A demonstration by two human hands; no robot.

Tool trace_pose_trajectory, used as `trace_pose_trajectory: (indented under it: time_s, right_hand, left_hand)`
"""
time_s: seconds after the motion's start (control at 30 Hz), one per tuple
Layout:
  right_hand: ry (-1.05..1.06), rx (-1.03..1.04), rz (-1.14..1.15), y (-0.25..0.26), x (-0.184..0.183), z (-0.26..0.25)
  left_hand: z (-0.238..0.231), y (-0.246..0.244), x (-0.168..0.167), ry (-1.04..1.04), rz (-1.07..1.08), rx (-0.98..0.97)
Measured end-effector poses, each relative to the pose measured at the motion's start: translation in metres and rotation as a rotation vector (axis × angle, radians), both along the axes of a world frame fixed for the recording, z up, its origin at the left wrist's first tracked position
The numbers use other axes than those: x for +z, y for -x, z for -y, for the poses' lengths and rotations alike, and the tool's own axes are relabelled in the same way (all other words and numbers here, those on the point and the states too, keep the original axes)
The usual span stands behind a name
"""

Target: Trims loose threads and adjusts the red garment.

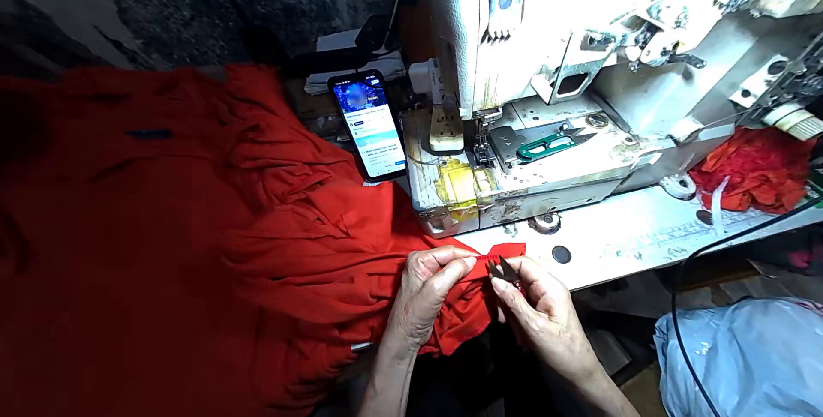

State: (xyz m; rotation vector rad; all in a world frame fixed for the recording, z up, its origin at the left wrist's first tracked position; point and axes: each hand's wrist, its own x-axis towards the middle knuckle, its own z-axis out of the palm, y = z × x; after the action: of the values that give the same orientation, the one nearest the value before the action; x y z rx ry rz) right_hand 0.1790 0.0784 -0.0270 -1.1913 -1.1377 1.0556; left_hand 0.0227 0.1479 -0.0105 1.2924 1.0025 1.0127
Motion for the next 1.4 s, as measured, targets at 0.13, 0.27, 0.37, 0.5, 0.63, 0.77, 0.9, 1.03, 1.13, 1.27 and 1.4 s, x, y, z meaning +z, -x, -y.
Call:
trace_pose_trajectory:
  time_s: [0.13, 0.27, 0.37, 0.5, 0.63, 0.77, 0.9, 1.03, 1.13, 1.27, 1.4]
  right_hand:
    - [0.022, 0.025, 0.019, 0.0, -0.003, -0.004]
    - [0.013, 0.015, 0.036, 0.001, -0.004, -0.006]
    - [0.031, 0.021, 0.028, 0.001, -0.003, -0.006]
    - [0.033, 0.025, 0.003, 0.0, -0.003, -0.005]
    - [0.069, 0.022, 0.0, 0.001, -0.003, -0.006]
    - [0.092, 0.01, -0.067, 0.004, 0.0, -0.006]
    - [-0.03, -0.02, -0.064, 0.01, -0.008, -0.006]
    - [-0.135, -0.003, -0.036, 0.009, -0.014, -0.007]
    - [-0.124, -0.004, -0.029, 0.008, -0.013, -0.006]
    - [-0.028, -0.015, -0.099, 0.009, -0.005, -0.01]
    - [0.079, -0.032, -0.186, 0.006, 0.007, -0.017]
  left_hand:
    - [-0.003, 0.003, -0.007, -0.037, 0.0, -0.03]
    - [-0.003, 0.003, -0.007, -0.041, 0.01, -0.033]
    - [-0.002, 0.002, -0.006, -0.041, 0.016, -0.035]
    - [-0.003, 0.003, -0.008, -0.068, 0.013, -0.044]
    - [-0.003, 0.003, -0.009, -0.078, 0.006, -0.039]
    - [-0.003, 0.003, -0.009, -0.097, -0.014, -0.042]
    - [-0.004, 0.004, -0.009, -0.086, 0.005, -0.05]
    - [-0.004, 0.005, -0.007, -0.035, 0.049, -0.055]
    - [-0.003, 0.005, -0.007, -0.023, 0.062, -0.057]
    - [-0.005, 0.007, -0.012, -0.114, 0.049, -0.104]
    - [-0.004, 0.008, -0.017, -0.2, 0.019, -0.074]
